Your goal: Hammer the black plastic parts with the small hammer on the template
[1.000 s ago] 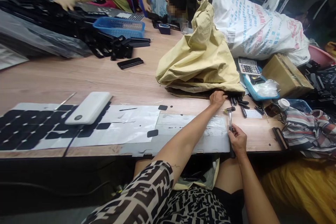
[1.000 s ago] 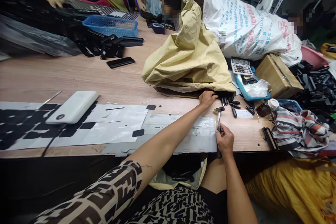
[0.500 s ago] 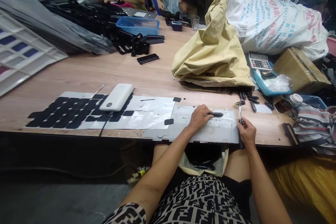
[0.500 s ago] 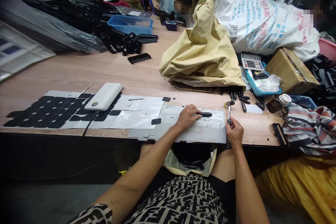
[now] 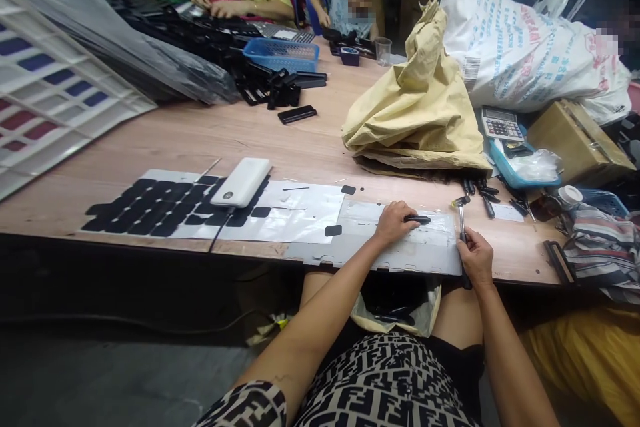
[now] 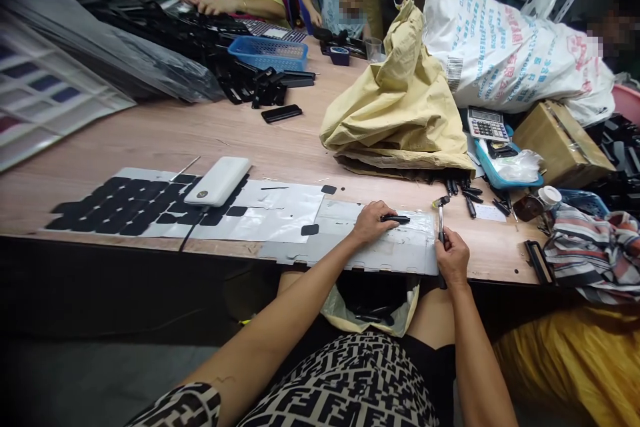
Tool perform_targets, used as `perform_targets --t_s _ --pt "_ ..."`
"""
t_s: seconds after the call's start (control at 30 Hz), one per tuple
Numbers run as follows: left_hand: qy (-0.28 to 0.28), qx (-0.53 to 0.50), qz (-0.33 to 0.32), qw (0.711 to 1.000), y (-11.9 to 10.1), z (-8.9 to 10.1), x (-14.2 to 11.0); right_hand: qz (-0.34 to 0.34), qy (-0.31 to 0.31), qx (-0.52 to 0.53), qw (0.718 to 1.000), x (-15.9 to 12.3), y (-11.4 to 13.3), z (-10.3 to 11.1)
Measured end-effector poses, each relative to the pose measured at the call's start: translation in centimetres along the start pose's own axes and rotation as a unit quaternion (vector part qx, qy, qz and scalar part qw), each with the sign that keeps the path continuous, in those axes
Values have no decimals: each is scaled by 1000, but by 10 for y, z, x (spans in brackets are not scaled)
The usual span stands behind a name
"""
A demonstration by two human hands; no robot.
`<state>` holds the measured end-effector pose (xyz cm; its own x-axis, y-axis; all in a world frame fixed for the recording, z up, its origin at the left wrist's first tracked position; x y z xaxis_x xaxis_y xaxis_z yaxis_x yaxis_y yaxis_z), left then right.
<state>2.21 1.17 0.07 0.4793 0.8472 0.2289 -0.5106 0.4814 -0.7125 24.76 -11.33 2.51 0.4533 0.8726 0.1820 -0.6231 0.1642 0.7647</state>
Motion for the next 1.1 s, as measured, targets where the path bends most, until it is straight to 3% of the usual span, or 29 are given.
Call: perform_targets --t_s 0.2,0.33,0.53,0.9,1.1 --pt "4 -9 23 1000 1 -2 3 77 79 -16 994 -23 40 -1" --pt "1 -9 29 1000 0 -1 3 104 92 -16 990 -33 54 -4" --pt "-2 -10 23 1000 -2 0 3 91 104 -21 990 -37 47 -9" --pt "0 -10 27 1000 0 -1 5 92 143 11 985 -38 60 -24" --pt "-8 -17 17 1000 -2 0 4 38 100 41 993 -14 38 -13"
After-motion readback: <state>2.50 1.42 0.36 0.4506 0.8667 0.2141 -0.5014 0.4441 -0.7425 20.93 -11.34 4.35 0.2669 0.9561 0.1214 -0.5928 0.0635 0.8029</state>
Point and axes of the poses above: each hand's wrist, its own x-axis towards the middle knuckle, its own z-axis out of the back of the hand, y = z × x, the point moved 3 cm from there along x, towards the middle knuckle, and after that the axes turned 6 degrees about -z, right-handed, at the moved point
